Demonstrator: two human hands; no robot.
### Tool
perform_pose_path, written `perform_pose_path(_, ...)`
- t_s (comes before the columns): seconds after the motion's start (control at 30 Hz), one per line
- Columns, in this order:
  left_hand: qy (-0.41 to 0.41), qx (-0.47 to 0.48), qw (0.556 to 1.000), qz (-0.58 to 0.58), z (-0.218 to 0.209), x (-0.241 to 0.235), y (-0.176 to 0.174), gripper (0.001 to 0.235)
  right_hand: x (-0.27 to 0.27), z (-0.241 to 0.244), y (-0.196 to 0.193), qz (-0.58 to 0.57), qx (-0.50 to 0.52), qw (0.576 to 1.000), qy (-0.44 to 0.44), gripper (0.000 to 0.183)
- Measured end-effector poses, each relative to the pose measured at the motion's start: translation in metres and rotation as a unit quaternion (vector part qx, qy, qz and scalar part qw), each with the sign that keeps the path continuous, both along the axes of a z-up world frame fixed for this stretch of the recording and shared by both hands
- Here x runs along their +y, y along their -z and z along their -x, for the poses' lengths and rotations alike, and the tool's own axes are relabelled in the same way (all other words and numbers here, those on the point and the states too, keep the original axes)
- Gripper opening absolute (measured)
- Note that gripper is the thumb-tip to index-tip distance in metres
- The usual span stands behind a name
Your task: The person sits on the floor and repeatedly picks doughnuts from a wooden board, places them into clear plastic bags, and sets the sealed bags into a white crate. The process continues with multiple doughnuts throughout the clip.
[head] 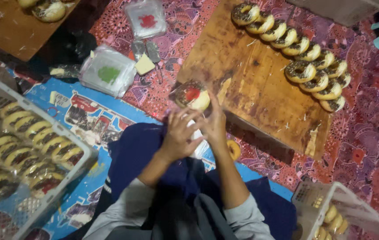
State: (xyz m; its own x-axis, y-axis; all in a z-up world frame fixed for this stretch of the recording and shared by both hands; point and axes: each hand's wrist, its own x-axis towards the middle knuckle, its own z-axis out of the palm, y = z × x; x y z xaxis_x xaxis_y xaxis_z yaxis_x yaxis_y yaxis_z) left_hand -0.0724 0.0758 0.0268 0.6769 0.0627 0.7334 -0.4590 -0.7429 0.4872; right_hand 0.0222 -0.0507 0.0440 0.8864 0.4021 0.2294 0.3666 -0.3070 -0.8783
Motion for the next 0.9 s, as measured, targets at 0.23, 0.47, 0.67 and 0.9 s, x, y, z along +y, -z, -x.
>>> perform_pose_path(0.23,-0.051,0.050,0.973,0.218,0.086,0.037,0.028,0.011,0.005,0.072,0.001,0.243,0.093,0.957,-0.126,0.041)
perform_pose_path(0.47,-0.059,0.202,0.786,0.581,0.123,0.048,0.082,0.022,0.036,0.123,-0.007,0.261,-0.091,0.945,-0.173,0.022)
perform_pose_path(0.67,-0.055,0.210,0.846,0.487,0.118,0.042,0.093,0.020,0.044,0.112,0.019,0.072,-0.201,0.952,-0.220,0.035)
perform_pose_path(0.9,-0.067,0.244,0.878,0.406,0.123,0.027,0.061,0.019,0.021,0.064,0.023,0.147,-0.031,0.986,-0.069,0.046)
